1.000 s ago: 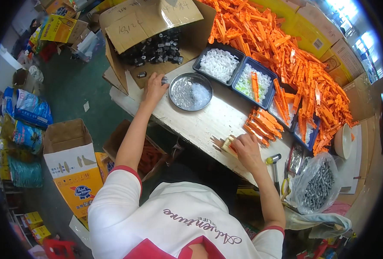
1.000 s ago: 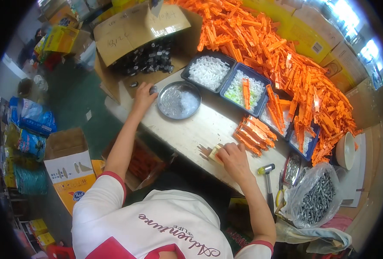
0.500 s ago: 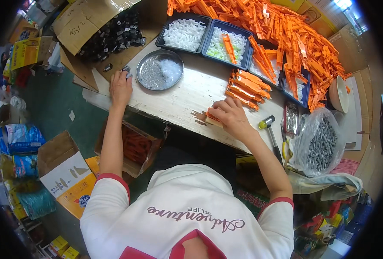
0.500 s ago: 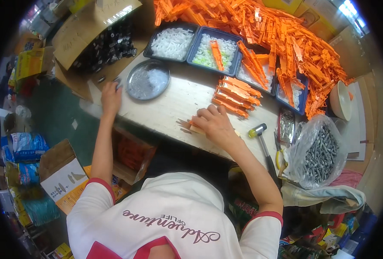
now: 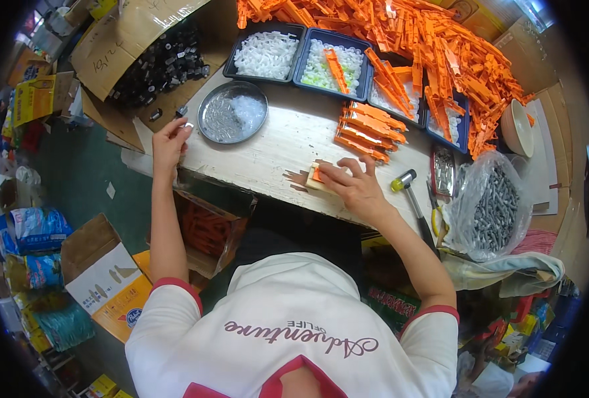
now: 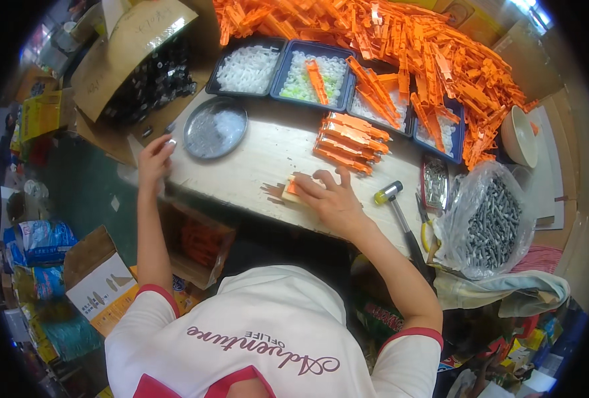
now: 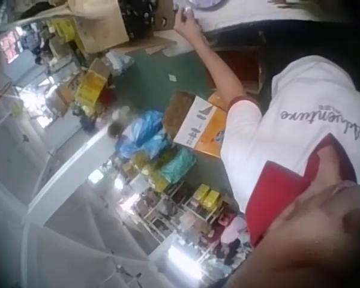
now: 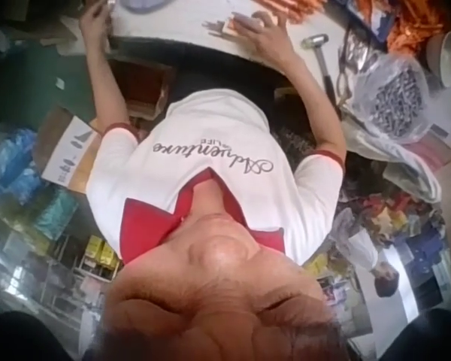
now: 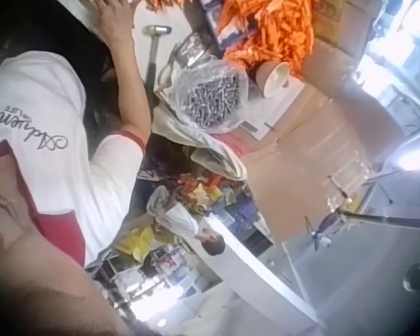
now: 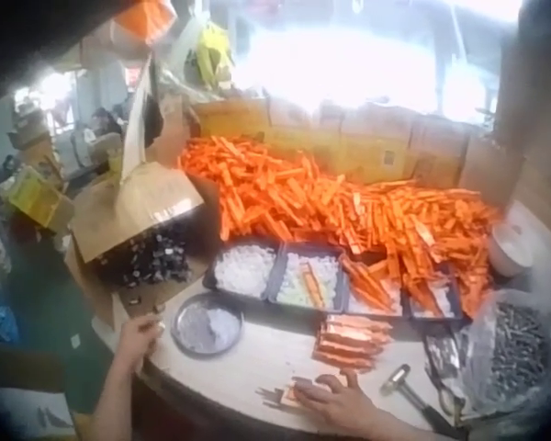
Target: Assembling small orange and white plastic parts at a factory workstation, occasionally using a small hammer to fit pieces together.
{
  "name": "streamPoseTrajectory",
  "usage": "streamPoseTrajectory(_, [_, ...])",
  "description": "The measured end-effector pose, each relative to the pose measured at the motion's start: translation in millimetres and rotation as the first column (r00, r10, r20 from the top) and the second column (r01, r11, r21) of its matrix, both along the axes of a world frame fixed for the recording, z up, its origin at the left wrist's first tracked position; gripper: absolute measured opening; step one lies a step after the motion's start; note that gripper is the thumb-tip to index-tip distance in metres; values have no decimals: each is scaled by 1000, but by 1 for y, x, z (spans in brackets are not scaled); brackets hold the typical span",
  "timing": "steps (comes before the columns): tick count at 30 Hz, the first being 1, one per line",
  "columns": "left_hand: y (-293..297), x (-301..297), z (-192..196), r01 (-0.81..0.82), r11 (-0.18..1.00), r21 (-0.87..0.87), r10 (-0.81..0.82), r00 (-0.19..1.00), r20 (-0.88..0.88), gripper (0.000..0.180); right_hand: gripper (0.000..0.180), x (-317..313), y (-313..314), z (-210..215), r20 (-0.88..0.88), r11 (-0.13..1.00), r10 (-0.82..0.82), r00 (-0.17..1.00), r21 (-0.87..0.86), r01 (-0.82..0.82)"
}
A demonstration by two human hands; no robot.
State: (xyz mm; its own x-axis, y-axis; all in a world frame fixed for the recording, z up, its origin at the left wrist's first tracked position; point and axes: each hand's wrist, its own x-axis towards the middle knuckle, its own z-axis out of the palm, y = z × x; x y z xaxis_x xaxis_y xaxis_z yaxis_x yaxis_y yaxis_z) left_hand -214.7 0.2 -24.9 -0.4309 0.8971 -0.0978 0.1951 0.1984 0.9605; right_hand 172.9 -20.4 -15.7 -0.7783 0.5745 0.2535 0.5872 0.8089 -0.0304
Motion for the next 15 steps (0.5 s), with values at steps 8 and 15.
streamPoseTrajectory(8, [-13,79,26,231,968,96,-245,808,535,17,44,-1,-16,-1,-93,992,-127,988,-1,127])
streamPoseTrajectory(15, [-12,134,27,445,895,20,-379,739,557,17,41,-2,-22,-10,2,990,-137,991,20,137])
